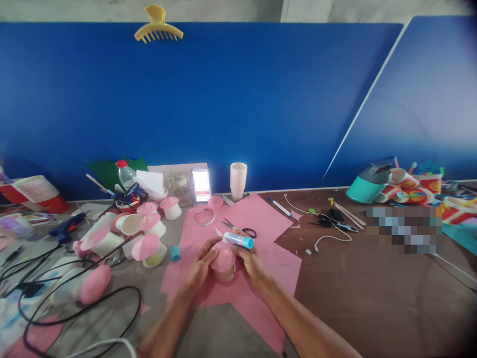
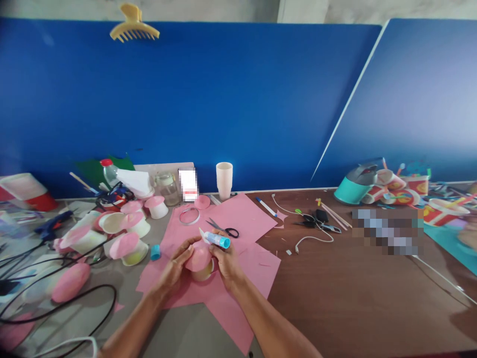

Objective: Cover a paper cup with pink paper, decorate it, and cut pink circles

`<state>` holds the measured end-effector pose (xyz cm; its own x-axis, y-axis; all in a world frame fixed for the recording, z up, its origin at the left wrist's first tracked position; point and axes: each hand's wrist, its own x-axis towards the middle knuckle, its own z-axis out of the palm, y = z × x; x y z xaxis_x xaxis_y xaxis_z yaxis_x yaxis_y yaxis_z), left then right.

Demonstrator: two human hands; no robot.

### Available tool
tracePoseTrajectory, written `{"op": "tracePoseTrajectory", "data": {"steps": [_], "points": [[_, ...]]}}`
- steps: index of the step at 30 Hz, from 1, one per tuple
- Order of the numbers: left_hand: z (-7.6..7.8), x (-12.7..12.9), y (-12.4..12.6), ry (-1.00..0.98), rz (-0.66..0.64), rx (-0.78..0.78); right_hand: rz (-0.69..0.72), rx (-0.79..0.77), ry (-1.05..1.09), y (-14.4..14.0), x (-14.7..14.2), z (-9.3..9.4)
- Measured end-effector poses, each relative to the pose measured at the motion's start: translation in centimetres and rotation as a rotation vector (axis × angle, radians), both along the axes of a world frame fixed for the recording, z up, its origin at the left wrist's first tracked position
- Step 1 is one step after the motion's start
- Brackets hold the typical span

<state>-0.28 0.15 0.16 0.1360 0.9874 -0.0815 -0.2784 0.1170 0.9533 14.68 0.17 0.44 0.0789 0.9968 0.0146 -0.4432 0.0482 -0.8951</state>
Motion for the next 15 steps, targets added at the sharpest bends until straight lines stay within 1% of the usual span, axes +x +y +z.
{"op": "tracePoseTrajectory", "data": {"steps": [2,4,8,11,13,15], "points": [[0.1,0.0,0.0,-0.056,-0.024,-0.053,0.004,-0.007,-0.011,0.0,0.1,0.0],[0.1,-0.1,0.0,-0.071,-0.023,-0.065,0.008,-0.011,-0.023,0.1,0.1,-0.1],[0.3,-0.1,-0.1,-0.029,-0.011,-0.027,-0.013,0.007,-0.053,0.3,0.2,-0.6],[0.7,-0.2,-0.1,0.018,0.000,0.010,-0.016,0.019,-0.098,0.5,0.3,-1.1],[1.1,-0.2,-0.2,0.032,-0.014,0.032,-0.025,0.034,-0.116,0.7,0.4,-1.5],[1.3,-0.1,-0.4,0.030,-0.038,0.033,-0.069,0.061,-0.158,0.9,0.4,-2.0]]}}
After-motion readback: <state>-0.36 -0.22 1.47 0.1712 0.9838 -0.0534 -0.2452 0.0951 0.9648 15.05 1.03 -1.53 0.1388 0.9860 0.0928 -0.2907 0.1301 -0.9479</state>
